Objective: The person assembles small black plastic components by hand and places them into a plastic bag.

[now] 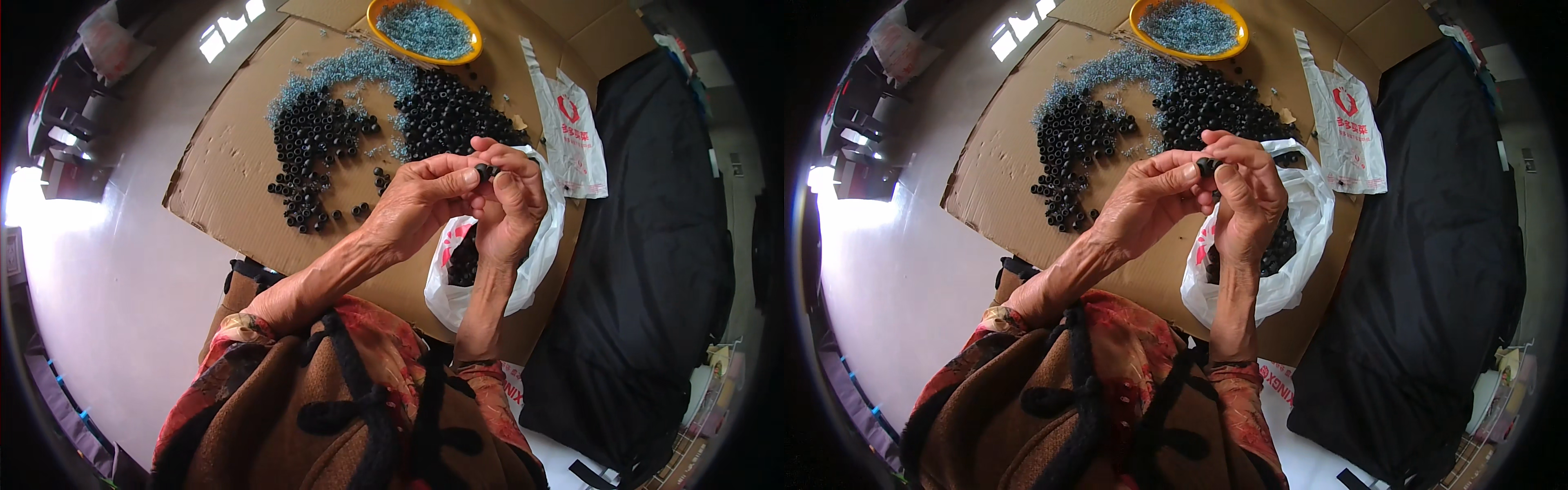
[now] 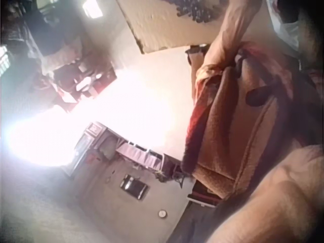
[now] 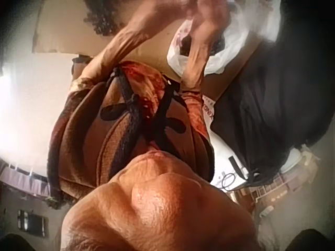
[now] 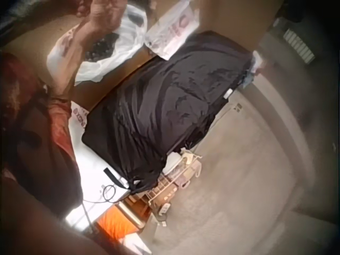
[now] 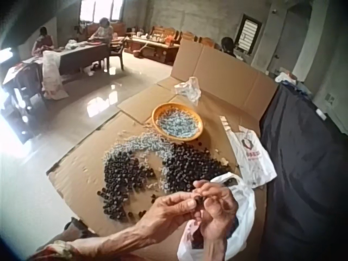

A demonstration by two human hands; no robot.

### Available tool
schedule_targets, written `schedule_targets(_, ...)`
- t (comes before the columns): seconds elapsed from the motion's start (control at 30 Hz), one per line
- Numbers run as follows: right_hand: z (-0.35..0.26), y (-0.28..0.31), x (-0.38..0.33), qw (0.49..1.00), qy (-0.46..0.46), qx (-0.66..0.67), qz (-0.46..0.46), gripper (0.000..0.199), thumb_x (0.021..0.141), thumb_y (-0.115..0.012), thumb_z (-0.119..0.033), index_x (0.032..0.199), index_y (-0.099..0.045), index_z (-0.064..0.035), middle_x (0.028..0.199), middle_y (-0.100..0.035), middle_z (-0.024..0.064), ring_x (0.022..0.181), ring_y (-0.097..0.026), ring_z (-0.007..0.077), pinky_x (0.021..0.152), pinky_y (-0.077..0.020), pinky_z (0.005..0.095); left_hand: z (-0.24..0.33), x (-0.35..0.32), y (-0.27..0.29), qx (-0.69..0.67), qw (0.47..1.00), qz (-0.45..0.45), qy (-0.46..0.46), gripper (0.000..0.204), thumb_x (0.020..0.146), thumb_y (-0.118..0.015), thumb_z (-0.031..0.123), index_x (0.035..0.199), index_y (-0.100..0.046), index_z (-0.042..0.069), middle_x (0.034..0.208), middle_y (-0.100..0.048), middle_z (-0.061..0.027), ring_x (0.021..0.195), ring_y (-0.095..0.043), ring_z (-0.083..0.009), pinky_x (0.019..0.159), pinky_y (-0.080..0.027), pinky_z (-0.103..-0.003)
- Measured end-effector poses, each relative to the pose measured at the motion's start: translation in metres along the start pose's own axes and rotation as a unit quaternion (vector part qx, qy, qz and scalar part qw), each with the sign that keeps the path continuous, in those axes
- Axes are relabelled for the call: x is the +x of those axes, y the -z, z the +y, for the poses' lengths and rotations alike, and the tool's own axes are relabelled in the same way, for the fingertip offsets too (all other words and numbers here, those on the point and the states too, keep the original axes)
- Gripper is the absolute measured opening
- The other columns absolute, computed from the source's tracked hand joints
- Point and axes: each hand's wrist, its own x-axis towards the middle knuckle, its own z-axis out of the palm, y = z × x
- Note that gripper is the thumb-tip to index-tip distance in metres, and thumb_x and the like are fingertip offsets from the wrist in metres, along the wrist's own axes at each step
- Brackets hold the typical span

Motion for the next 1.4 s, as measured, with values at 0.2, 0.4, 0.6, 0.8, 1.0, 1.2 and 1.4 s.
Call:
schedule_targets(0.2, -0.011, 0.003, 0.001, 0.969, 0.111, -0.216, -0.034, 0.014, 0.077, -0.061, -0.006, 0.089, -0.062, 0.0003, 0.094, -0.059, 0.0113, 0.098, -0.055, 0.0257, 0.086, -0.0424, 0.0365, 0.000, -0.001, 0.000, 0.007, 1.000, -0.009, -0.015, 0.021, 0.087, -0.056, 0.011, 0.103, -0.056, -0.003, 0.085, -0.059, -0.0090, 0.075, -0.058, -0.0175, 0.074, -0.049, -0.032)
schedule_targets(0.4, -0.019, 0.003, 0.004, 0.942, 0.140, -0.298, -0.063, 0.013, 0.077, -0.064, -0.007, 0.089, -0.064, -0.0007, 0.090, -0.059, 0.0087, 0.094, -0.055, 0.0237, 0.082, -0.0431, 0.0333, 0.001, -0.002, -0.002, 0.013, 1.000, -0.010, -0.013, 0.021, 0.086, -0.056, 0.011, 0.103, -0.057, -0.002, 0.084, -0.060, -0.0084, 0.075, -0.058, -0.0173, 0.075, -0.049, -0.032)
schedule_targets(0.6, -0.020, 0.004, 0.005, 0.949, 0.119, -0.287, -0.062, 0.014, 0.077, -0.063, -0.006, 0.090, -0.065, -0.0016, 0.091, -0.060, 0.0091, 0.093, -0.056, 0.0232, 0.082, -0.0433, 0.0324, 0.001, -0.003, -0.004, -0.012, 1.000, -0.012, 0.014, 0.021, 0.087, -0.056, 0.012, 0.103, -0.057, -0.001, 0.084, -0.060, -0.0076, 0.075, -0.057, -0.0172, 0.075, -0.048, -0.032)
schedule_targets(0.8, -0.015, 0.006, 0.004, 0.949, 0.102, -0.292, -0.058, 0.014, 0.079, -0.061, -0.007, 0.091, -0.065, -0.0012, 0.093, -0.061, 0.0107, 0.092, -0.057, 0.0229, 0.082, -0.0435, 0.0312, 0.000, -0.001, -0.004, -0.038, 0.999, 0.010, 0.016, 0.019, 0.086, -0.057, 0.011, 0.101, -0.058, -0.001, 0.083, -0.060, -0.0070, 0.075, -0.058, -0.0165, 0.074, -0.049, -0.031)
schedule_targets(1.0, -0.017, 0.004, 0.002, 0.957, 0.098, -0.267, -0.048, 0.013, 0.080, -0.059, -0.007, 0.090, -0.064, 0.0000, 0.093, -0.062, 0.0122, 0.092, -0.057, 0.0222, 0.083, -0.0426, 0.0315, -0.002, -0.004, -0.005, -0.024, 0.999, 0.028, 0.006, 0.016, 0.083, -0.061, 0.010, 0.095, -0.059, -0.001, 0.081, -0.060, -0.0065, 0.074, -0.058, -0.0152, 0.072, -0.050, -0.029)
schedule_targets(1.2, -0.015, -0.002, 0.000, 0.986, 0.049, -0.158, 0.006, 0.012, 0.078, -0.058, -0.003, 0.089, -0.062, 0.0012, 0.091, -0.061, 0.0136, 0.090, -0.057, 0.0222, 0.085, -0.0412, 0.0326, -0.003, -0.002, -0.005, -0.007, 0.999, 0.028, -0.016, 0.017, 0.082, -0.062, 0.010, 0.095, -0.060, -0.001, 0.082, -0.061, -0.0074, 0.075, -0.058, -0.0152, 0.072, -0.050, -0.029)
schedule_targets(1.4, -0.016, 0.000, 0.001, 0.967, 0.096, -0.238, -0.003, 0.011, 0.077, -0.060, 0.000, 0.089, -0.061, 0.0007, 0.091, -0.061, 0.0126, 0.089, -0.057, 0.0209, 0.081, -0.0433, 0.0309, -0.004, -0.001, -0.002, -0.007, 0.999, 0.030, -0.021, 0.019, 0.082, -0.062, 0.009, 0.097, -0.059, -0.002, 0.083, -0.061, -0.0079, 0.074, -0.058, -0.0148, 0.073, -0.049, -0.030)
